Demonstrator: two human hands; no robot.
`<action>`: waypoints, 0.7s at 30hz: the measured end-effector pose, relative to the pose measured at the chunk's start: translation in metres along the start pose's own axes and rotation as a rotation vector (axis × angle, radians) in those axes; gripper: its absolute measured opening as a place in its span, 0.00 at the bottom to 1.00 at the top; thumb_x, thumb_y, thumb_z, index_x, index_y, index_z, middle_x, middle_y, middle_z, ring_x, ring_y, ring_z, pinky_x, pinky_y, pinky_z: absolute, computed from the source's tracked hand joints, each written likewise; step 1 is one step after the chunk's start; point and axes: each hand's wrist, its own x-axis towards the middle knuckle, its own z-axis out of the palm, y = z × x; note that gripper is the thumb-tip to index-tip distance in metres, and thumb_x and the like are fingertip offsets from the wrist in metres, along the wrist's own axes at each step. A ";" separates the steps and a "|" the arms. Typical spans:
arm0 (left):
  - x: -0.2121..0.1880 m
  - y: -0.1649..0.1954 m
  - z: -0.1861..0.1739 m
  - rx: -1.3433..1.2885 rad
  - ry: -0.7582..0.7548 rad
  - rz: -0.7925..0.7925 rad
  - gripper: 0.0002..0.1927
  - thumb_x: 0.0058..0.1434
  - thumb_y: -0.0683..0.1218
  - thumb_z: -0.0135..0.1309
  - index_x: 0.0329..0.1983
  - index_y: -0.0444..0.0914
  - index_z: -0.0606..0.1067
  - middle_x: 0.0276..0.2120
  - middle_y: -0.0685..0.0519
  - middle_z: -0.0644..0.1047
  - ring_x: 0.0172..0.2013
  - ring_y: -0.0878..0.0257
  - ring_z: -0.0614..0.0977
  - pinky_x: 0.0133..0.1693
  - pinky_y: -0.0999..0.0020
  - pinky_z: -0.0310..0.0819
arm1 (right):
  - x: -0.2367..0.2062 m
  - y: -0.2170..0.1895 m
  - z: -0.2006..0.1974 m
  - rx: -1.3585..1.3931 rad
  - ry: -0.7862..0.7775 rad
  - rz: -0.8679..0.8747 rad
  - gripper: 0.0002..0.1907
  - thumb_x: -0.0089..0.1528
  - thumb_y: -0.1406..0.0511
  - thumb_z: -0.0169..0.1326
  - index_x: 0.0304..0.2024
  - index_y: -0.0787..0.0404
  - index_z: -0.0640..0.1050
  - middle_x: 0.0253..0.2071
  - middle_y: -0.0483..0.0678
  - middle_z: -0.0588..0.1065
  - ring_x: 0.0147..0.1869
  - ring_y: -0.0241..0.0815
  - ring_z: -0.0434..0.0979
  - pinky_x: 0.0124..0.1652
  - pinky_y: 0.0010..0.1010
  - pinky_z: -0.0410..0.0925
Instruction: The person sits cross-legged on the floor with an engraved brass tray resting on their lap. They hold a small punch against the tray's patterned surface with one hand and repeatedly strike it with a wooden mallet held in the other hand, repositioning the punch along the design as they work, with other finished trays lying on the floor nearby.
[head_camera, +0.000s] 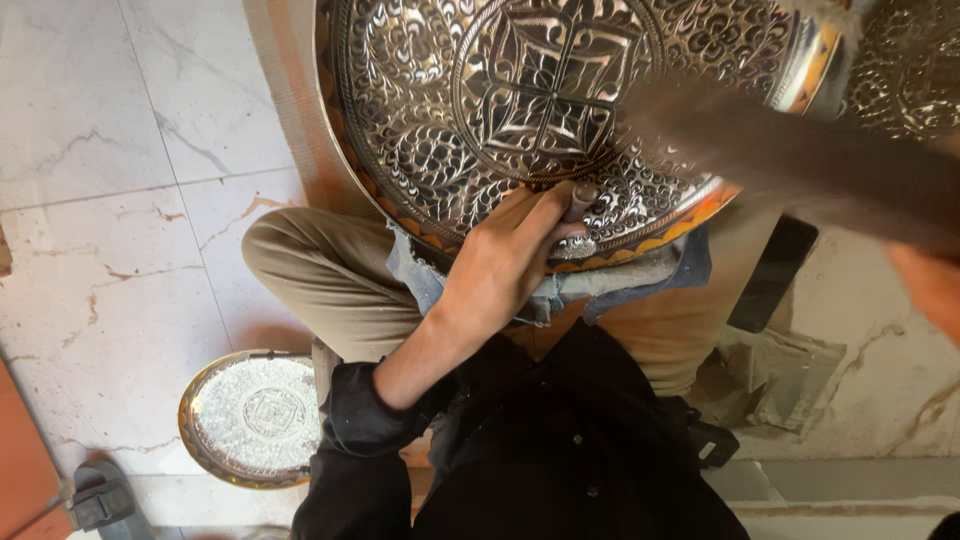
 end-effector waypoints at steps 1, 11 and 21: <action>0.000 0.000 0.000 -0.015 0.011 0.007 0.21 0.65 0.33 0.58 0.59 0.32 0.69 0.42 0.45 0.78 0.42 0.51 0.80 0.44 0.58 0.77 | 0.000 -0.002 0.001 -0.003 -0.002 0.015 0.14 0.64 0.71 0.58 0.51 0.64 0.74 0.35 0.48 0.73 0.35 0.36 0.75 0.38 0.28 0.68; 0.002 0.001 0.000 0.023 0.042 0.034 0.21 0.64 0.32 0.57 0.59 0.32 0.69 0.45 0.45 0.79 0.41 0.51 0.80 0.42 0.59 0.76 | -0.003 0.002 -0.003 -0.282 -0.101 -0.039 0.13 0.64 0.70 0.58 0.51 0.63 0.74 0.35 0.47 0.74 0.36 0.34 0.76 0.38 0.26 0.68; 0.003 -0.001 -0.001 0.067 0.030 0.043 0.19 0.66 0.36 0.59 0.58 0.33 0.69 0.43 0.46 0.79 0.40 0.52 0.80 0.42 0.59 0.76 | -0.011 0.010 0.000 -0.225 -0.034 -0.005 0.13 0.66 0.78 0.57 0.53 0.69 0.74 0.37 0.53 0.74 0.33 0.40 0.74 0.35 0.32 0.67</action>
